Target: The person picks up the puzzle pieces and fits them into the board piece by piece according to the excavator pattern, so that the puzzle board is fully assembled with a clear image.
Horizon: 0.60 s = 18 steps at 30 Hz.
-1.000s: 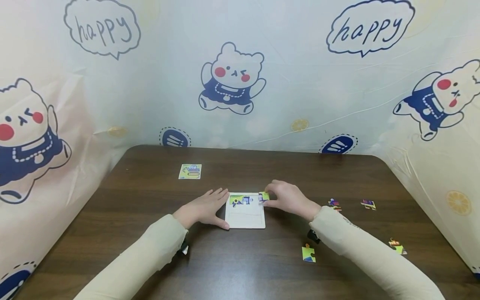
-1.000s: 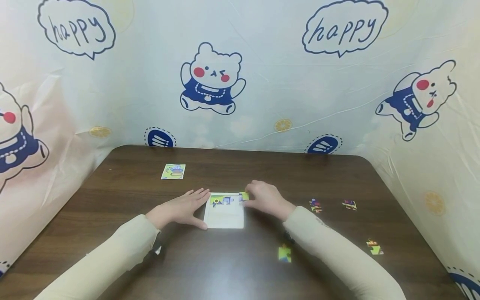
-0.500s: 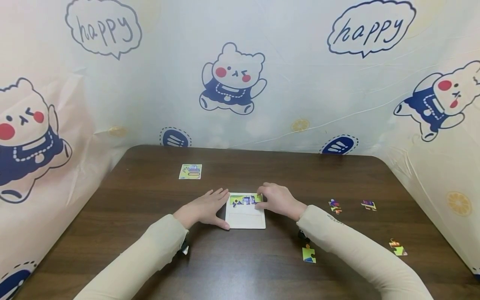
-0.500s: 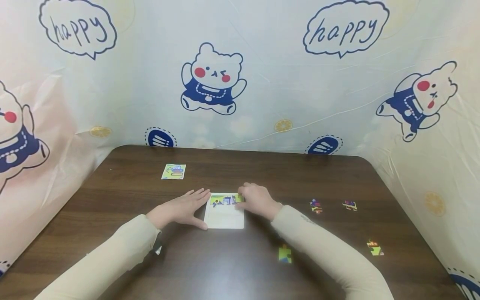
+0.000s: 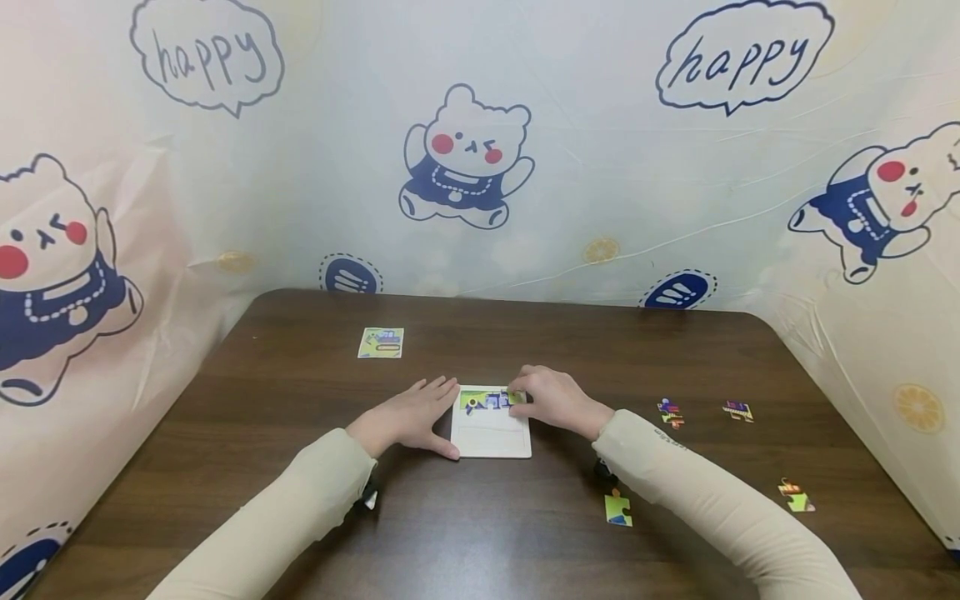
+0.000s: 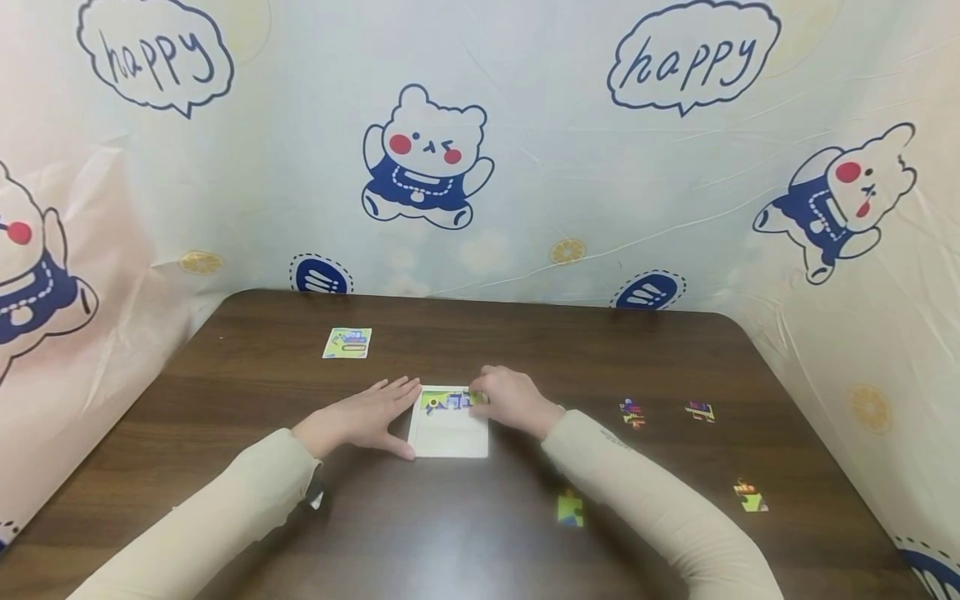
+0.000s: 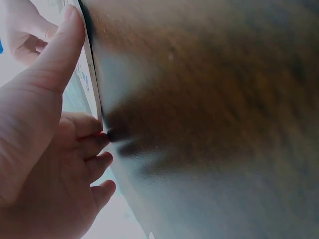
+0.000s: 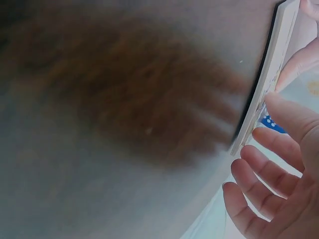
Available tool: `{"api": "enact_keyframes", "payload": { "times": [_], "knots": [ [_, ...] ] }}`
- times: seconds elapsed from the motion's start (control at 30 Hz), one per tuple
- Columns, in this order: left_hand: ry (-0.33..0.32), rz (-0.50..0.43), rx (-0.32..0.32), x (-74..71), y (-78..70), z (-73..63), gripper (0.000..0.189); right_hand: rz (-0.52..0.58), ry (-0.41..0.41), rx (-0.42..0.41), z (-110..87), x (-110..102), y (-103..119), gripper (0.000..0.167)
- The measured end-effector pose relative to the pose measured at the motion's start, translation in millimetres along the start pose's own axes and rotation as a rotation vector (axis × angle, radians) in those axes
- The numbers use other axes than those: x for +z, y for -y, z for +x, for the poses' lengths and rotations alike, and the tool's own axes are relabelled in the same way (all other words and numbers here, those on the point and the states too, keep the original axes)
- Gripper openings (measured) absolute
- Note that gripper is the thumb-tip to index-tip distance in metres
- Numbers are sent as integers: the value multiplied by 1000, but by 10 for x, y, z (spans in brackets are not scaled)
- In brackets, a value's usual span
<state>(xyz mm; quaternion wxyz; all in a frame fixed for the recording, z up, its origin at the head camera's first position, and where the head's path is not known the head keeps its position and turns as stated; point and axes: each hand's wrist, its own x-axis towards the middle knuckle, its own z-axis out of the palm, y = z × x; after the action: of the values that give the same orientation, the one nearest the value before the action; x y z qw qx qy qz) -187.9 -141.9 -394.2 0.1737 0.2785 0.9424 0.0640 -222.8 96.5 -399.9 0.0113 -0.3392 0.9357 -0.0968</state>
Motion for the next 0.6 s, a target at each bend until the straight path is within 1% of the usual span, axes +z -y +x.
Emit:
{"api": "enact_keyframes", "payload": {
  "times": [0.2, 0.37, 0.6],
  "knots": [
    [-1, 0, 3, -4, -2, -6, 102, -9, -5, -19, 17, 28, 0, 31],
    [-2, 4, -1, 12, 11, 9, 103, -4, -2, -15, 16, 16, 11, 32],
    [0, 7, 5, 13, 22, 18, 103, 6, 10, -11, 20, 2, 20, 30]
  ]
}}
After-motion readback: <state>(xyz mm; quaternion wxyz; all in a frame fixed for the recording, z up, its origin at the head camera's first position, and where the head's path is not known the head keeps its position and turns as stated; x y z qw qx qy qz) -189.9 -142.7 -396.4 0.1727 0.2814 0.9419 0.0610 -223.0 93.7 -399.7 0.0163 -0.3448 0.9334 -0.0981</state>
